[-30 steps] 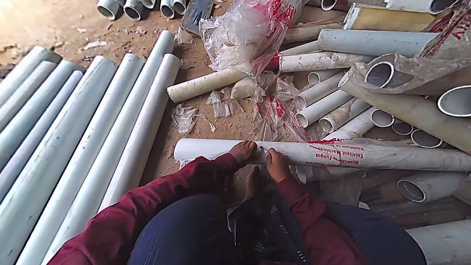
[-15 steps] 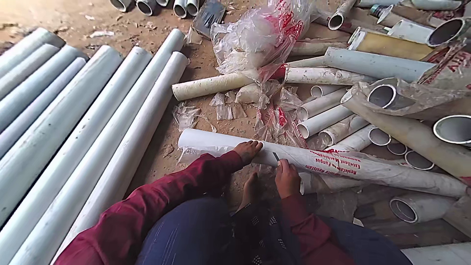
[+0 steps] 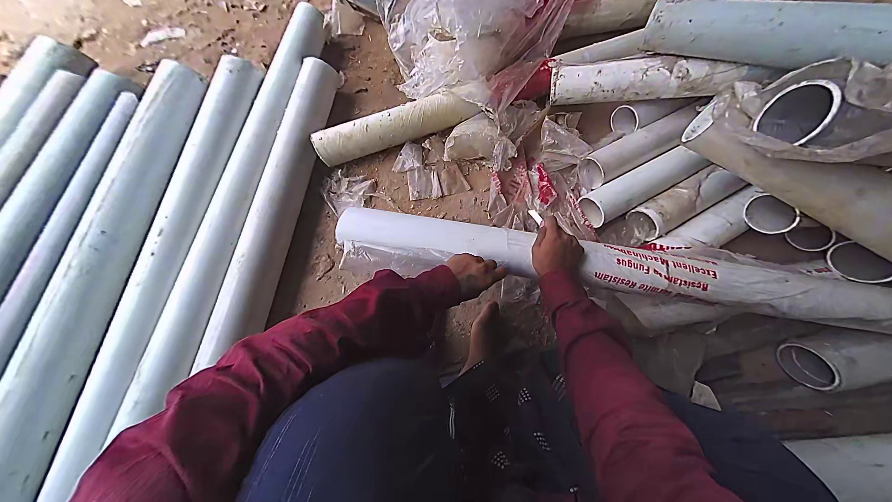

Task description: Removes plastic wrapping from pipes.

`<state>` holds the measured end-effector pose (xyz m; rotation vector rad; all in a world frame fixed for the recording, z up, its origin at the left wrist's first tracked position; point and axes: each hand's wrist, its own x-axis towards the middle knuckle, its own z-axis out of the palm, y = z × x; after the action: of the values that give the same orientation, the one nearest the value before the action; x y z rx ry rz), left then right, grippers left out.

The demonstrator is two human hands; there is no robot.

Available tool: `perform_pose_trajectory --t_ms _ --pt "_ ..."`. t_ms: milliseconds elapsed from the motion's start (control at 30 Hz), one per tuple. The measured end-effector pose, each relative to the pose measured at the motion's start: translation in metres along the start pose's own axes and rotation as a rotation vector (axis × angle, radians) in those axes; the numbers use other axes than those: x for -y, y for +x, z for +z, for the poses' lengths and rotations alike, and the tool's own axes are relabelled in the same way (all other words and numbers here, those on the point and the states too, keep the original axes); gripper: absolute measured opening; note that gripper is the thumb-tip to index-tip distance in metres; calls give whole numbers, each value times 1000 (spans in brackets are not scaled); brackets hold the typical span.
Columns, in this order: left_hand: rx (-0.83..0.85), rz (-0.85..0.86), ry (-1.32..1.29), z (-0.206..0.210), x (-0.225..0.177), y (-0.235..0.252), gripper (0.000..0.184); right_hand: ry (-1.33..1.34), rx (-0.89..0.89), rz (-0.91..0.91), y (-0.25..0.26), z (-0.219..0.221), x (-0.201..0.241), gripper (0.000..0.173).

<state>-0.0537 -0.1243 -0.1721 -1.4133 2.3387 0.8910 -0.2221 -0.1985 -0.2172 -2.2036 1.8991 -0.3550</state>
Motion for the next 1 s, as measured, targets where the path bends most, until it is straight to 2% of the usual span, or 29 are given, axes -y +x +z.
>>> perform_pose_trajectory --t_ms 67,200,333,433,500,567,600,633,667,700,733,767,800,833,867,900,933,1000 --pt "6 96 36 8 3 -9 32 -21 36 40 10 -1 2 35" --pt "56 174 58 8 5 -28 30 -73 234 184 41 -13 15 42" --pt "-190 353 101 22 17 -38 20 -87 279 205 55 -15 17 40" --pt "-500 515 197 30 30 -52 21 -92 292 202 59 -17 17 39" --pt "-748 596 309 25 42 -68 42 -118 345 205 61 -26 26 42" --pt "-1051 485 377 15 54 -77 32 -137 339 205 57 -26 28 44" --pt "-1136 384 329 6 56 -76 25 -126 310 203 54 -24 26 44" --pt "-1145 287 246 -1 55 -70 33 -119 267 197 50 -21 24 43" --pt "-1074 219 162 -5 51 -61 51 -107 217 190 48 -18 23 43" --pt "-924 173 85 -7 43 -49 68 -77 177 182 48 -16 23 41" --pt "-697 133 16 -6 33 -37 81 -18 149 181 47 -15 20 40" --pt "-461 89 -7 -3 23 -23 87 105 86 178 46 -14 15 39" --pt "-297 59 24 2 16 -8 82 305 -15 175 46 -12 8 37" --pt "-243 55 83 11 12 2 66 547 -136 178 43 -10 3 36" --pt "-365 87 175 25 15 9 45 769 -241 188 37 -11 2 35" --pt "-559 122 218 38 21 15 36 899 -306 187 25 -13 2 34" --pt "-738 152 202 47 30 20 31 943 -316 154 6 -12 1 34" --pt "-887 161 84 51 42 23 22 826 -229 61 -37 -1 0 35"
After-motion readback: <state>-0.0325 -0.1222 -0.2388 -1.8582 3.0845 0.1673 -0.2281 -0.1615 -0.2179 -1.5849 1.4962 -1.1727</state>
